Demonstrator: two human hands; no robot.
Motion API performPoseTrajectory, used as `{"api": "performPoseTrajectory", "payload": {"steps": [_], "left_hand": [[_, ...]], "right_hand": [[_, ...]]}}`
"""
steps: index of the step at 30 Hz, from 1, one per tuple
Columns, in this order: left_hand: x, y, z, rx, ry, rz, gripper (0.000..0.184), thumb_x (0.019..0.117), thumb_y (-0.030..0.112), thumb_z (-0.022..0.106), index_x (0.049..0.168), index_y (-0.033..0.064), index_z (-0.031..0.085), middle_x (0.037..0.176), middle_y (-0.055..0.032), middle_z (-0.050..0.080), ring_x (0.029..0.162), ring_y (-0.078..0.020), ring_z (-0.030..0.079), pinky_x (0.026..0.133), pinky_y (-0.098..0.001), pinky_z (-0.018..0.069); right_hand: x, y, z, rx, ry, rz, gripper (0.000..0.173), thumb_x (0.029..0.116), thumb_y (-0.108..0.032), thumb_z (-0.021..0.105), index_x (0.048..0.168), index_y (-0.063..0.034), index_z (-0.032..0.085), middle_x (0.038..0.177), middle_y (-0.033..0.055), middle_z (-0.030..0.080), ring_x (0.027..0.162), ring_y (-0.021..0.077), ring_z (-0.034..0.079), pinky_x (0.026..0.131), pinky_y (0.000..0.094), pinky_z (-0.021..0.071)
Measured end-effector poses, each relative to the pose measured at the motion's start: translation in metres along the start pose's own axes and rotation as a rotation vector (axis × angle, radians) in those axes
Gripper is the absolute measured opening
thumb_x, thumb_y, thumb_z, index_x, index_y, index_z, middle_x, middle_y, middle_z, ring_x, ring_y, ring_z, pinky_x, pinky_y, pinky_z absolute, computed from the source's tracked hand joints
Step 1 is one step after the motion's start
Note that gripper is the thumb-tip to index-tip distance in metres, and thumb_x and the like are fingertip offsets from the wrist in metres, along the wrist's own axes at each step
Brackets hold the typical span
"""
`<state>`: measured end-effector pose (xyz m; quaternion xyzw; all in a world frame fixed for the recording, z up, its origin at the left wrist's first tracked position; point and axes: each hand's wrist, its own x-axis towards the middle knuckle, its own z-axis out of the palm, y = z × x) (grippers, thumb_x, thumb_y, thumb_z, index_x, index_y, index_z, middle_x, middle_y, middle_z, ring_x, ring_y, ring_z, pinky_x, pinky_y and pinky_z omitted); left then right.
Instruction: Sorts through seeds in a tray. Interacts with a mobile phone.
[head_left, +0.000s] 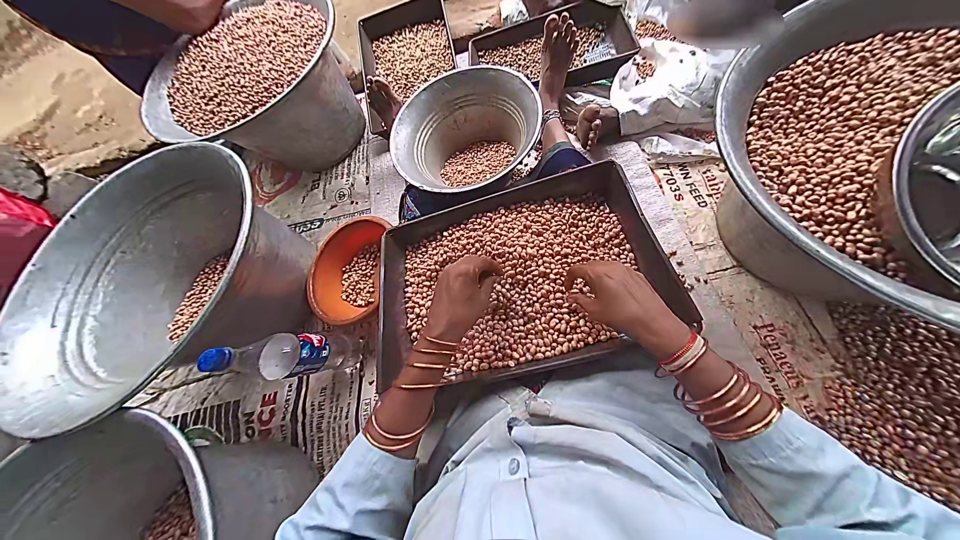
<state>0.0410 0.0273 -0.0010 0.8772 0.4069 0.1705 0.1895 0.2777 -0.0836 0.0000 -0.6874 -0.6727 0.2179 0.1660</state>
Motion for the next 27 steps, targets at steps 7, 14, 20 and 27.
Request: {"api": "performPoseTrajectory", "payload": {"steps": [7,14,20,27], "left_hand": [[-0.025,0.018,-0.002,-0.161,-0.168,0.017,0.009,0.0944,0.006,0.07,0.1,0.0066,0.077,0.096,-0.0068,0.076,0.086,-0.0163,0.073,0.082,-0.0364,0.0609],[-0.027,0.032,0.021,-0.108,-0.231,0.057,0.012,0.0949,0.013,0.071,0.102,0.0058,0.077,0.097,-0.0094,0.077,0.093,-0.0221,0.074,0.089,-0.0434,0.0584],[-0.03,-0.008,-0.022,-0.403,-0.087,-0.183,0.012,0.0958,0.007,0.061,0.107,0.0071,0.066,0.083,-0.0012,0.064,0.064,-0.0071,0.058,0.059,-0.0263,0.0498],[-0.059,-0.009,-0.005,-0.017,-0.224,-0.098,0.017,0.0964,0.009,0.064,0.109,0.007,0.077,0.098,-0.0141,0.074,0.088,-0.0293,0.07,0.084,-0.0502,0.0559]], "right_hand": [[0.007,0.007,0.008,0.006,-0.032,0.0,0.009,0.0935,-0.016,0.073,0.098,-0.0084,0.076,0.087,0.014,0.072,0.085,0.0342,0.071,0.073,0.0567,0.0547],[-0.014,0.019,-0.017,0.688,0.067,0.122,0.007,0.1039,-0.018,0.06,0.105,-0.0117,0.063,0.071,0.0042,0.062,0.048,0.0106,0.05,0.044,0.0255,0.0413],[-0.009,-0.006,-0.018,0.243,-0.008,0.075,0.01,0.0979,-0.023,0.072,0.094,-0.0146,0.075,0.059,-0.0011,0.053,0.052,0.0135,0.047,0.053,0.0372,0.0406],[-0.007,-0.043,0.002,0.059,-0.069,-0.083,0.011,0.0969,-0.021,0.071,0.098,-0.0123,0.079,0.087,0.0089,0.073,0.084,0.0276,0.07,0.073,0.0507,0.054]]}}
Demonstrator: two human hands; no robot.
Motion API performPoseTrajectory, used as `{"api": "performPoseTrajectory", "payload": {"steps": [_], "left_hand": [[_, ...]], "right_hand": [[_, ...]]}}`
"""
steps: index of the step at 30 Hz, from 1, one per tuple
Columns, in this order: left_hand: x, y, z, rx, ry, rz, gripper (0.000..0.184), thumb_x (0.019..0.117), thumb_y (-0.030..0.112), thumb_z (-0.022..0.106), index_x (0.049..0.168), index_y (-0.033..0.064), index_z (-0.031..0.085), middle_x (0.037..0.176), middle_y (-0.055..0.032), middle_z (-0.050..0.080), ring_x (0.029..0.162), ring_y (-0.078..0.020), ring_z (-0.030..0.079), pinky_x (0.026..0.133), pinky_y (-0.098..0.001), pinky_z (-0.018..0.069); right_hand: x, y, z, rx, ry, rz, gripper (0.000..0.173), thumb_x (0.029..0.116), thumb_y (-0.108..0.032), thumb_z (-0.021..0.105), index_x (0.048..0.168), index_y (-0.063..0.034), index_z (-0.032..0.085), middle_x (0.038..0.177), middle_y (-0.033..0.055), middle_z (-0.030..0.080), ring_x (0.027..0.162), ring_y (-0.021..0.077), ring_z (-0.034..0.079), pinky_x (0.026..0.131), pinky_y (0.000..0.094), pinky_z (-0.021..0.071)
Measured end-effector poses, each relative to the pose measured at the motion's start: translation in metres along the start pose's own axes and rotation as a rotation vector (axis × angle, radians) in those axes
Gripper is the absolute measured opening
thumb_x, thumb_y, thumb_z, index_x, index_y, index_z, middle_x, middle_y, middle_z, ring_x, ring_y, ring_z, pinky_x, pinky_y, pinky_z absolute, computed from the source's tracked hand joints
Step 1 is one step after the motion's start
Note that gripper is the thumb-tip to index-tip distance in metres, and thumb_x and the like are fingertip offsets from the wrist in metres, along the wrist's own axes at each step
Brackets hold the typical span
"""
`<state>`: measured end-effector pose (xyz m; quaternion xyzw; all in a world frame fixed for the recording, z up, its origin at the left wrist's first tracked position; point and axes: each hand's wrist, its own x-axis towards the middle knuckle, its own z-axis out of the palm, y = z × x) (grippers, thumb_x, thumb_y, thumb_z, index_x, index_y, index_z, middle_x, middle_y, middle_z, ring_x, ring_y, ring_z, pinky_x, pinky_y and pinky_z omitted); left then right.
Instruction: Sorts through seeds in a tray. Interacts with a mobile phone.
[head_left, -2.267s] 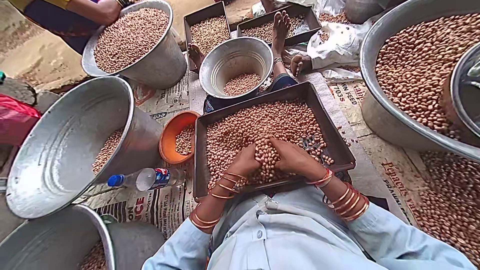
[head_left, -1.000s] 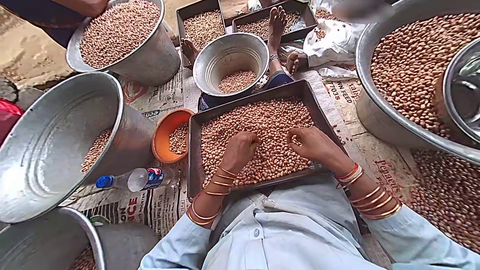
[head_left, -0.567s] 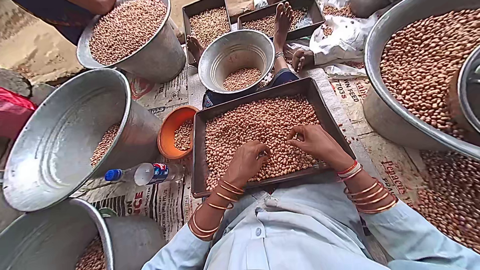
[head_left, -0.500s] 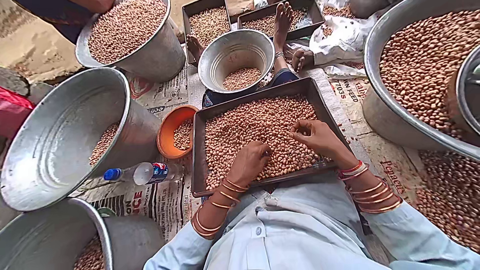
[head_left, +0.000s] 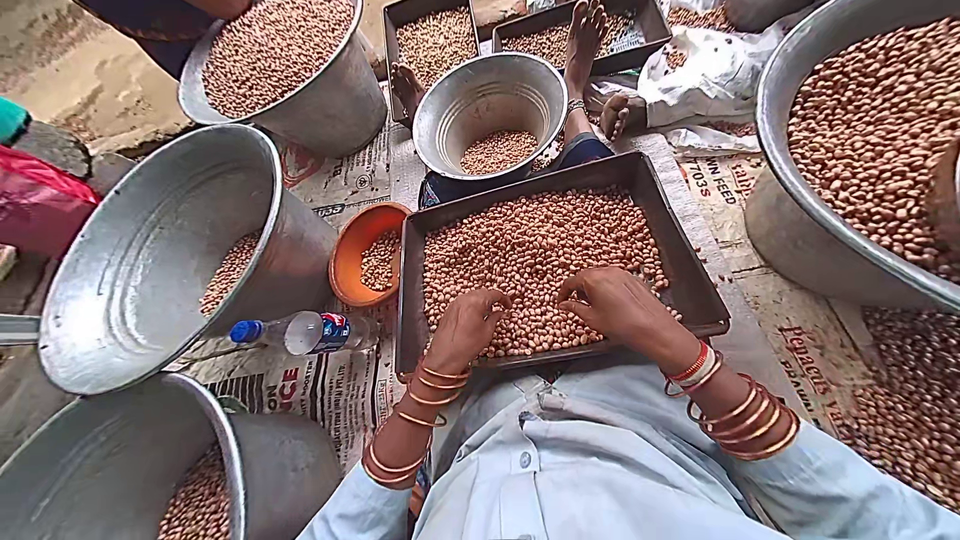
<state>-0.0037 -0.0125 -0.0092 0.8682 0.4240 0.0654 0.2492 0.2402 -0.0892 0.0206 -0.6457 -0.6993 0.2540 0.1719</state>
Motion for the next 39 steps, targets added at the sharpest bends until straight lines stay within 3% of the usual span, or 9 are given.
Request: {"api": "performPoseTrajectory", "payload": {"steps": [3,6,10,15,21,27,32,36,39], "left_hand": [[0.001,-0.005,0.006,-0.013,0.007,0.0,0.016,0.096,0.013,0.068,0.106,0.006,0.077,0.099,-0.0148,0.075,0.092,-0.0309,0.072,0.088,-0.0516,0.0558],[0.001,-0.017,-0.007,-0.192,0.095,-0.129,0.011,0.0944,0.019,0.074,0.1,0.0102,0.076,0.069,0.0021,0.059,0.059,-0.0073,0.049,0.061,-0.0281,0.0437],[-0.015,-0.049,-0.033,-0.587,0.248,-0.192,0.02,0.0911,0.009,0.047,0.102,0.01,0.064,0.079,0.0029,0.06,0.06,-0.0044,0.052,0.056,-0.0217,0.0449],[-0.04,-0.055,-0.04,-0.102,-0.012,-0.24,0.012,0.0953,0.02,0.072,0.104,0.0125,0.075,0.072,0.0006,0.059,0.063,-0.0109,0.049,0.064,-0.035,0.0447],[-0.047,-0.046,-0.03,0.173,-0.205,-0.291,0.013,0.0959,0.019,0.071,0.102,0.0116,0.079,0.106,-0.0134,0.075,0.104,-0.0341,0.07,0.092,-0.0574,0.0521],[-0.046,-0.044,-0.032,0.23,-0.307,-0.31,0.018,0.0967,0.022,0.071,0.107,0.0098,0.077,0.11,-0.0163,0.074,0.107,-0.038,0.069,0.093,-0.061,0.0514],[-0.056,-0.066,-0.049,-0.336,0.12,-0.181,0.01,0.0867,0.02,0.079,0.093,0.0129,0.074,0.063,0.0112,0.053,0.054,0.0027,0.043,0.055,-0.0176,0.0383],[-0.047,-0.071,-0.062,-0.73,0.254,-0.179,0.018,0.0934,0.01,0.045,0.102,0.0122,0.061,0.078,0.0051,0.058,0.057,-0.0016,0.05,0.051,-0.0153,0.0417],[-0.024,-0.051,-0.05,-0.47,0.179,-0.231,0.009,0.1012,0.013,0.063,0.107,0.0094,0.07,0.074,0.0004,0.062,0.057,-0.0087,0.05,0.055,-0.0275,0.0425]], "right_hand": [[0.012,-0.014,0.016,-0.035,-0.048,-0.087,0.013,0.0984,-0.018,0.067,0.099,-0.0095,0.077,0.091,0.0109,0.073,0.088,0.0295,0.07,0.075,0.0495,0.0541],[0.025,-0.021,0.035,-0.081,-0.035,-0.206,0.014,0.0982,-0.014,0.065,0.099,-0.0081,0.077,0.09,0.0128,0.072,0.086,0.0321,0.071,0.071,0.0499,0.0547],[0.034,-0.027,0.046,-0.209,-0.13,-0.2,0.015,0.0993,-0.012,0.062,0.102,-0.0058,0.075,0.093,0.0165,0.071,0.087,0.0363,0.07,0.07,0.0521,0.0536],[0.037,-0.024,0.044,-0.2,-0.203,-0.164,0.017,0.1007,-0.017,0.06,0.105,-0.006,0.073,0.093,0.0155,0.071,0.09,0.0353,0.07,0.074,0.0529,0.0529],[0.041,-0.014,0.03,-0.114,-0.275,-0.15,0.022,0.1005,-0.028,0.062,0.102,-0.009,0.074,0.088,0.0109,0.07,0.087,0.0294,0.069,0.074,0.0509,0.0516],[0.041,0.008,0.008,0.641,-0.151,-0.019,0.02,0.1055,-0.025,0.053,0.098,-0.0111,0.065,0.065,-0.0028,0.05,0.052,0.0053,0.043,0.049,0.0221,0.0344],[0.034,-0.015,0.024,0.084,-0.22,-0.139,0.013,0.0964,-0.022,0.07,0.098,-0.0118,0.077,0.084,0.0071,0.071,0.08,0.0236,0.067,0.074,0.0474,0.0523],[0.032,-0.023,0.039,-0.107,-0.252,-0.171,0.015,0.0954,-0.017,0.068,0.102,-0.0068,0.076,0.095,0.0158,0.072,0.093,0.0363,0.07,0.076,0.0563,0.0527],[0.033,-0.023,0.042,-0.126,-0.273,-0.172,0.015,0.097,-0.019,0.067,0.102,-0.0063,0.075,0.095,0.016,0.072,0.093,0.0363,0.07,0.078,0.0564,0.0528]]}}
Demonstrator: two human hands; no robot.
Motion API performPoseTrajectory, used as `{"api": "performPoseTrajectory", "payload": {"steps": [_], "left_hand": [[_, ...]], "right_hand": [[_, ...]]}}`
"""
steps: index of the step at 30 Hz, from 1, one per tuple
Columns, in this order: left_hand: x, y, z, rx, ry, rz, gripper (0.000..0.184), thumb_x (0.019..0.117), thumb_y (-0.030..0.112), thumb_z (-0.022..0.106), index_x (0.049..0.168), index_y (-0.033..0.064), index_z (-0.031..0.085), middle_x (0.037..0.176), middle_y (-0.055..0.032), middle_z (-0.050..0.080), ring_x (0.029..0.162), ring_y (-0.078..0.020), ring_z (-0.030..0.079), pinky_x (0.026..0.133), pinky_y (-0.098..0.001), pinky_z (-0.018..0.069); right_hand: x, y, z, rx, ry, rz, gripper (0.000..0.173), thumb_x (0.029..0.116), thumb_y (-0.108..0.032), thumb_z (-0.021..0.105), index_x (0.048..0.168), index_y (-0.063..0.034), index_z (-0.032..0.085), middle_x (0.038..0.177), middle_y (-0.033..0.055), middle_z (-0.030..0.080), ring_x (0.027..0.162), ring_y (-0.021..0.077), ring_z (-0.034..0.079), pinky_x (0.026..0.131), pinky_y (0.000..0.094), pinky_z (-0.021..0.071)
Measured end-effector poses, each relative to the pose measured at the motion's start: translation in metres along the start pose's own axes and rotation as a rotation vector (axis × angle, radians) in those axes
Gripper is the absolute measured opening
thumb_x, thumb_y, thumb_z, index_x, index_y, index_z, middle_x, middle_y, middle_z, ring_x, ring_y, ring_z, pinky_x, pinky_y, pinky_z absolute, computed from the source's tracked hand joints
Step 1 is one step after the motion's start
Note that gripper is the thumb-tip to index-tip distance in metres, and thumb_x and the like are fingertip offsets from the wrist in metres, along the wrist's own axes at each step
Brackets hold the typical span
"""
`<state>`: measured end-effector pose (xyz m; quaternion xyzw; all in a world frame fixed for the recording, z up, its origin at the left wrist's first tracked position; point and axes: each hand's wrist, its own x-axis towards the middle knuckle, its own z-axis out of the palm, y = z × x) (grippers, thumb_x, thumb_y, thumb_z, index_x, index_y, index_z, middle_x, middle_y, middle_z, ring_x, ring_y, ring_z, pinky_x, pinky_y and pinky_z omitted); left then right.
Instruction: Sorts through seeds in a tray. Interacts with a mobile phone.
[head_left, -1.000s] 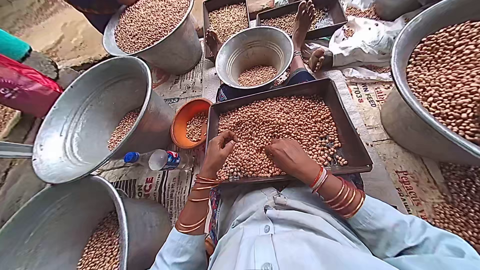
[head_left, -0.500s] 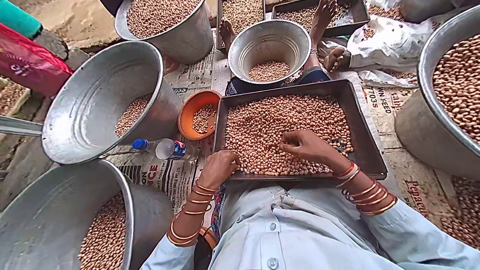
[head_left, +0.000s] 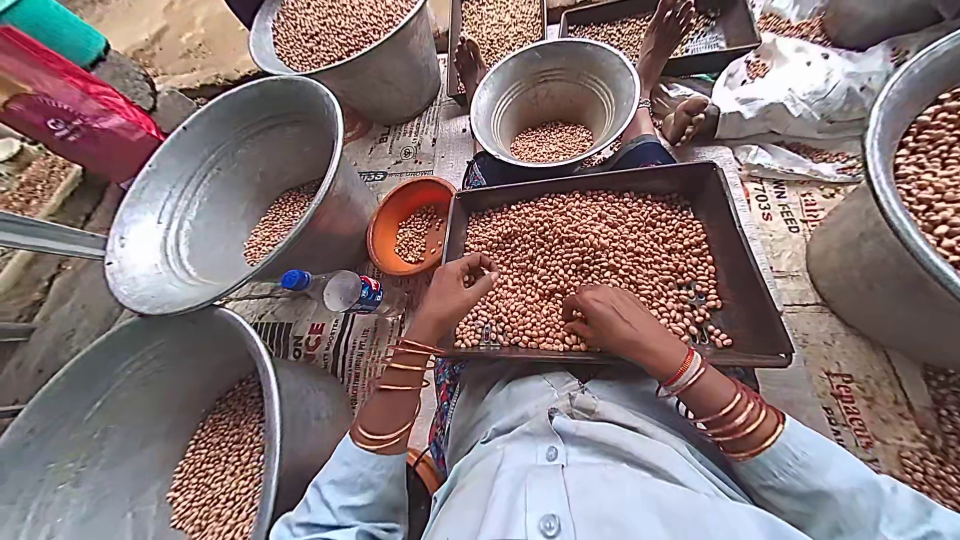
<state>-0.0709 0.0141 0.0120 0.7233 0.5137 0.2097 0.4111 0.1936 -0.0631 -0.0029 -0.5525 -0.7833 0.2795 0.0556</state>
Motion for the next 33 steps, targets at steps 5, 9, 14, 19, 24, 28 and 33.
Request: {"api": "performPoseTrajectory", "payload": {"steps": [5,9,14,19,24,28,33], "left_hand": [[0.024,0.021,0.054,0.529,-0.022,0.084,0.018,0.1002,0.011,0.062,0.11,0.0102,0.077,0.092,-0.015,0.074,0.084,-0.0337,0.071,0.078,-0.0563,0.0559],[0.031,0.021,0.072,0.611,-0.049,0.09,0.02,0.0976,0.012,0.068,0.115,0.0072,0.076,0.107,-0.0178,0.074,0.103,-0.0377,0.071,0.089,-0.0583,0.055],[0.033,0.017,0.069,0.567,-0.086,0.027,0.017,0.0977,0.015,0.067,0.11,0.0089,0.077,0.098,-0.0153,0.075,0.095,-0.0345,0.072,0.087,-0.0567,0.0553],[0.025,0.017,0.061,-0.132,-0.347,-0.087,0.007,0.0967,0.008,0.061,0.101,0.0056,0.066,0.078,0.0028,0.061,0.062,-0.0026,0.051,0.06,-0.0219,0.0445],[0.015,0.032,0.057,-0.411,-0.597,-0.158,0.015,0.0897,-0.002,0.066,0.098,0.0096,0.065,0.08,0.0115,0.067,0.07,0.0046,0.062,0.067,-0.0163,0.0533],[0.03,0.015,0.002,0.109,-0.195,-0.097,0.005,0.0949,0.002,0.069,0.09,0.0043,0.07,0.07,-0.0024,0.061,0.058,-0.0097,0.051,0.056,-0.0286,0.0442],[0.043,0.001,-0.061,0.687,0.34,-0.019,0.025,0.0941,0.009,0.07,0.118,0.0015,0.068,0.12,-0.0298,0.064,0.116,-0.0516,0.059,0.096,-0.0717,0.044]], "right_hand": [[-0.009,0.006,-0.007,0.04,0.03,0.038,0.019,0.0987,-0.025,0.066,0.102,-0.009,0.076,0.094,0.0134,0.073,0.093,0.0331,0.07,0.079,0.0547,0.0527],[-0.022,0.016,-0.025,0.054,0.076,0.136,0.016,0.0977,-0.023,0.07,0.099,-0.0095,0.077,0.091,0.0119,0.073,0.089,0.0312,0.07,0.078,0.0527,0.0533],[-0.024,0.015,-0.041,-0.042,0.09,0.21,0.01,0.0956,-0.014,0.071,0.094,-0.0061,0.076,0.087,0.0134,0.071,0.086,0.0335,0.069,0.073,0.0537,0.0544],[-0.014,-0.016,-0.046,0.02,0.211,0.02,0.008,0.0952,-0.009,0.07,0.092,-0.0036,0.074,0.085,0.0136,0.07,0.081,0.0314,0.069,0.07,0.0496,0.0556],[0.0,-0.039,-0.029,0.112,0.327,-0.216,0.006,0.0936,-0.007,0.068,0.091,-0.0043,0.073,0.082,0.0119,0.07,0.079,0.0292,0.07,0.069,0.0471,0.0565],[-0.012,-0.009,-0.042,0.025,0.312,-0.07,0.008,0.0948,-0.01,0.07,0.101,-0.0081,0.075,0.088,0.0113,0.072,0.082,0.0303,0.071,0.07,0.0504,0.0574],[-0.041,0.048,-0.065,-0.07,0.207,0.452,0.03,0.0931,-0.017,0.076,0.119,-0.0038,0.068,0.094,0.0212,0.071,0.09,0.0433,0.07,0.074,0.062,0.0542]]}}
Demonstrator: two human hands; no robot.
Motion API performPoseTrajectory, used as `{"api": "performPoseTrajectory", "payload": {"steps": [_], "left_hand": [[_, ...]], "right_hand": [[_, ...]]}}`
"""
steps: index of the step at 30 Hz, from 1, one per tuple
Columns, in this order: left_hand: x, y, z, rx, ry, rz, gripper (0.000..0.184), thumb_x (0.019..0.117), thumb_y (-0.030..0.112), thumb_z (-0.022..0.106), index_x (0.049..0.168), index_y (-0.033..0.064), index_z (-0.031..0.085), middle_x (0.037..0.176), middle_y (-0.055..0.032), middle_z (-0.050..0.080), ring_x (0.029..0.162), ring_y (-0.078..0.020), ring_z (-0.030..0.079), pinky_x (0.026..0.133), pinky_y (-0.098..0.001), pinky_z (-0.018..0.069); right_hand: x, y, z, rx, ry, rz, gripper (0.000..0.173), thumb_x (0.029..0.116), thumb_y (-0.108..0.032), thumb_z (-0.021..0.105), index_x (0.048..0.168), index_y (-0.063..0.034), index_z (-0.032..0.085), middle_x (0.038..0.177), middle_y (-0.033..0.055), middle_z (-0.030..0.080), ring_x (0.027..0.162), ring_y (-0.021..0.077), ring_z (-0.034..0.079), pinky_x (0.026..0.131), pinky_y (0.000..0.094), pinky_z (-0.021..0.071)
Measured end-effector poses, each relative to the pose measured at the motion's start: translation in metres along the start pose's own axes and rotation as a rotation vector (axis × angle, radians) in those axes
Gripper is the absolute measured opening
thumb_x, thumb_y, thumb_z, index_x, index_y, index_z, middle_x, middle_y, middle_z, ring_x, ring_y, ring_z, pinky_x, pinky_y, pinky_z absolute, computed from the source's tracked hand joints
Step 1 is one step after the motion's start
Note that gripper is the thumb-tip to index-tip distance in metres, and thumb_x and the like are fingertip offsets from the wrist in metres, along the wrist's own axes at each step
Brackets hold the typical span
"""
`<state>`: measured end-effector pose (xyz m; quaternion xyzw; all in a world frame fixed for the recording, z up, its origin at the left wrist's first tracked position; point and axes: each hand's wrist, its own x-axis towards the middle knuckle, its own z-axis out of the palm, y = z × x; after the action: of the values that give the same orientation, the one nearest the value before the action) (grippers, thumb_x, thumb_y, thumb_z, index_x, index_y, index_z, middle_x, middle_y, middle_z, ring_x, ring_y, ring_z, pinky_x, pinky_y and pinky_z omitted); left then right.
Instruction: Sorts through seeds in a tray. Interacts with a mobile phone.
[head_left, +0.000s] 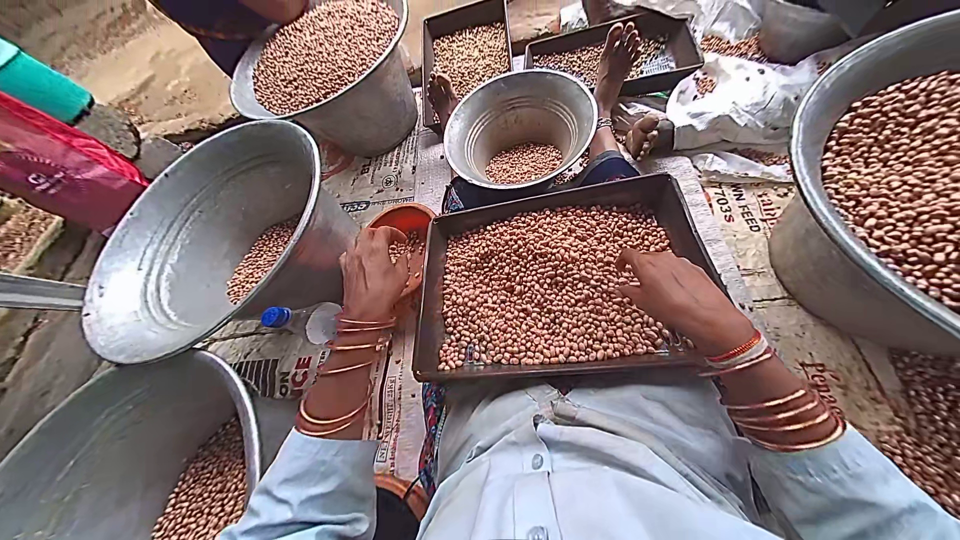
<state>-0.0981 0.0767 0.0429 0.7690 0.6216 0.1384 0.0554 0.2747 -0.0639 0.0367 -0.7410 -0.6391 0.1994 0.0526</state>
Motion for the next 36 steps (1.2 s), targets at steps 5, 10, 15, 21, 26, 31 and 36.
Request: {"api": "performPoseTrajectory", "payload": {"steps": [5,10,15,21,26,31,36], "left_hand": [[-0.019,0.029,0.014,-0.036,-0.548,-0.005,0.03,0.0968,0.022,0.074,0.123,0.0066,0.068,0.098,-0.0151,0.074,0.087,-0.0321,0.072,0.085,-0.057,0.0566],[-0.049,0.075,0.04,0.186,-0.913,0.038,0.063,0.0924,0.033,0.077,0.14,-0.0001,0.052,0.117,-0.0278,0.067,0.114,-0.0464,0.064,0.099,-0.063,0.0482],[-0.064,0.124,0.052,0.026,-0.94,0.097,0.067,0.0942,0.019,0.068,0.152,0.0005,0.039,0.119,-0.0272,0.066,0.116,-0.0441,0.064,0.1,-0.0608,0.0474],[-0.068,0.141,0.072,-0.886,-0.883,-0.194,0.07,0.0966,0.002,0.063,0.156,-0.003,0.025,0.139,-0.0198,0.053,0.119,-0.0169,0.06,0.1,-0.0321,0.0516],[-0.062,0.134,0.057,-1.324,-0.681,-0.225,0.058,0.0961,-0.013,0.049,0.15,0.0058,0.038,0.113,-0.0084,0.064,0.088,-0.0124,0.068,0.078,-0.0286,0.0604],[-0.042,0.105,0.035,-0.802,-0.398,0.102,0.043,0.101,0.003,0.054,0.141,0.0178,0.057,0.139,-0.0024,0.062,0.099,-0.0162,0.071,0.082,-0.0378,0.0617],[-0.04,0.102,0.032,-0.404,-0.177,0.218,0.022,0.0984,0.009,0.068,0.12,0.0112,0.071,0.12,-0.007,0.071,0.102,-0.0204,0.071,0.09,-0.0454,0.0587]], "right_hand": [[0.004,0.03,0.001,-0.117,-0.223,0.257,0.035,0.0846,-0.017,0.085,0.107,0.0033,0.066,0.097,0.0256,0.069,0.096,0.0472,0.068,0.079,0.0641,0.0526],[-0.008,0.008,0.01,-0.178,-0.436,0.165,0.05,0.0873,-0.019,0.08,0.129,0.0004,0.061,0.115,0.0248,0.067,0.112,0.0446,0.065,0.088,0.0621,0.0512],[-0.011,-0.016,0.021,-0.1,-0.443,0.074,0.045,0.0938,-0.016,0.072,0.132,0.0016,0.057,0.116,0.0255,0.067,0.114,0.0443,0.064,0.092,0.061,0.0499],[-0.005,-0.035,0.032,0.371,-0.325,-0.083,0.066,0.0942,-0.011,0.069,0.153,-0.005,0.04,0.124,0.0247,0.063,0.115,0.04,0.063,0.096,0.0595,0.0486],[-0.001,0.011,0.016,0.461,0.124,-0.275,0.032,0.092,-0.005,0.074,0.123,-0.0135,0.069,0.107,0.0088,0.075,0.075,0.0248,0.072,0.066,0.0489,0.0603],[0.014,0.061,-0.003,-0.244,0.266,-0.103,0.009,0.0939,-0.003,0.067,0.09,-0.0052,0.075,0.083,0.0189,0.07,0.079,0.0422,0.07,0.062,0.0584,0.0508],[0.023,0.073,0.012,-0.316,0.244,-0.127,0.01,0.0921,-0.004,0.069,0.083,-0.0034,0.072,0.079,0.0178,0.069,0.08,0.041,0.069,0.064,0.0557,0.0506]]}}
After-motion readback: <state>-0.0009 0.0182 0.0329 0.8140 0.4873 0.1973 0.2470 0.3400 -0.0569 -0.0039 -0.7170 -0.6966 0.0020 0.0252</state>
